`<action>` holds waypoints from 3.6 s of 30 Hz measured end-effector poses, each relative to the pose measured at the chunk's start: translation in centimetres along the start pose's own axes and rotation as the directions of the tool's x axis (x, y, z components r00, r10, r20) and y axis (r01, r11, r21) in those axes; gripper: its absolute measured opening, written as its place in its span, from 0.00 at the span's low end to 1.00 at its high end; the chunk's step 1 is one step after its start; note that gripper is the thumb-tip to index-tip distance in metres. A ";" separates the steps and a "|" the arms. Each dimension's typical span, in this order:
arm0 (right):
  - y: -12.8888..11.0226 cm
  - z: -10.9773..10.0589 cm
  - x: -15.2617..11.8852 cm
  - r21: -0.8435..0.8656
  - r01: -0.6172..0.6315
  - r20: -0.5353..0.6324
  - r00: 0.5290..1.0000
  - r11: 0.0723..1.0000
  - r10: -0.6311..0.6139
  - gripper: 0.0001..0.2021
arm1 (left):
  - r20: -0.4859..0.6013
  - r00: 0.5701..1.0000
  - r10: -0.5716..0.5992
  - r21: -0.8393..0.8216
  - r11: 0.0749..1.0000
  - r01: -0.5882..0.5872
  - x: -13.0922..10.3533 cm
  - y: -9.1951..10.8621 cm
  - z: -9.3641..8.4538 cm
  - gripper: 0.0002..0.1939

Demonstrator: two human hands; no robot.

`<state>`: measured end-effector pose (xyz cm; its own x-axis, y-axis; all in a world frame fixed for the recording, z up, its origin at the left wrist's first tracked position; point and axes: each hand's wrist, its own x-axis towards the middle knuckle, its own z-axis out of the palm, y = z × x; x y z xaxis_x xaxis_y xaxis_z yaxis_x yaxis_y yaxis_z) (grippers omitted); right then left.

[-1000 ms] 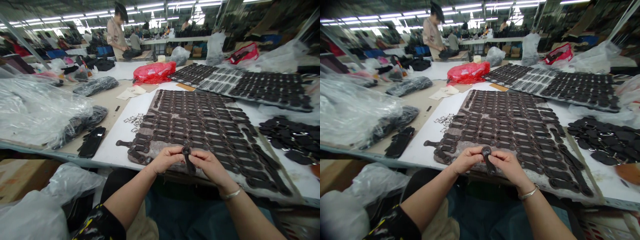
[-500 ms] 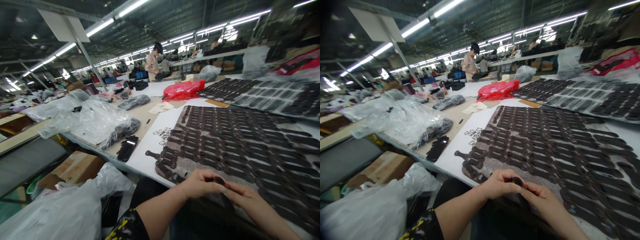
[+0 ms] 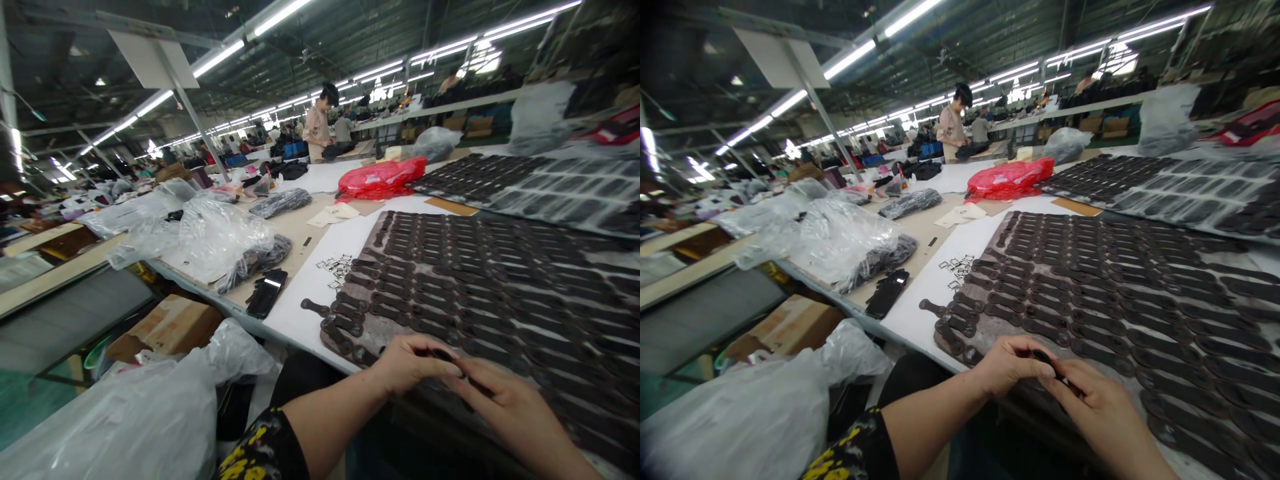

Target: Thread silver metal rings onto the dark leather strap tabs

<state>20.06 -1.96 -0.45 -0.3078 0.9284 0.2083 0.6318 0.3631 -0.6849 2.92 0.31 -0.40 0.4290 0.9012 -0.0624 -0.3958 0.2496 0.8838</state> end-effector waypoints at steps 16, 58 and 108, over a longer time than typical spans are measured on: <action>2.0 -0.3 -0.1 -0.299 0.077 -0.183 0.973 0.951 -0.137 0.20 | -0.331 0.895 0.299 0.903 0.375 0.208 2.9 9.3 -8.6 0.21; -2.9 -0.3 0.2 -0.265 0.076 -0.069 0.993 0.961 -0.098 0.09 | -0.063 0.960 -0.271 -0.059 0.962 0.268 1.0 2.8 -2.8 0.15; -2.9 -1.6 -0.2 -0.068 0.114 -0.075 0.990 0.991 -0.119 0.37 | 0.198 0.890 -0.411 -0.227 0.864 0.449 -0.3 -0.2 -1.8 0.17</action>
<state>19.49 -3.06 2.62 -0.3262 0.8820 0.3401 0.6394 0.4708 -0.6078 1.40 0.65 -1.42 0.7050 0.6293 -0.3270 -0.3335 0.7011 0.6302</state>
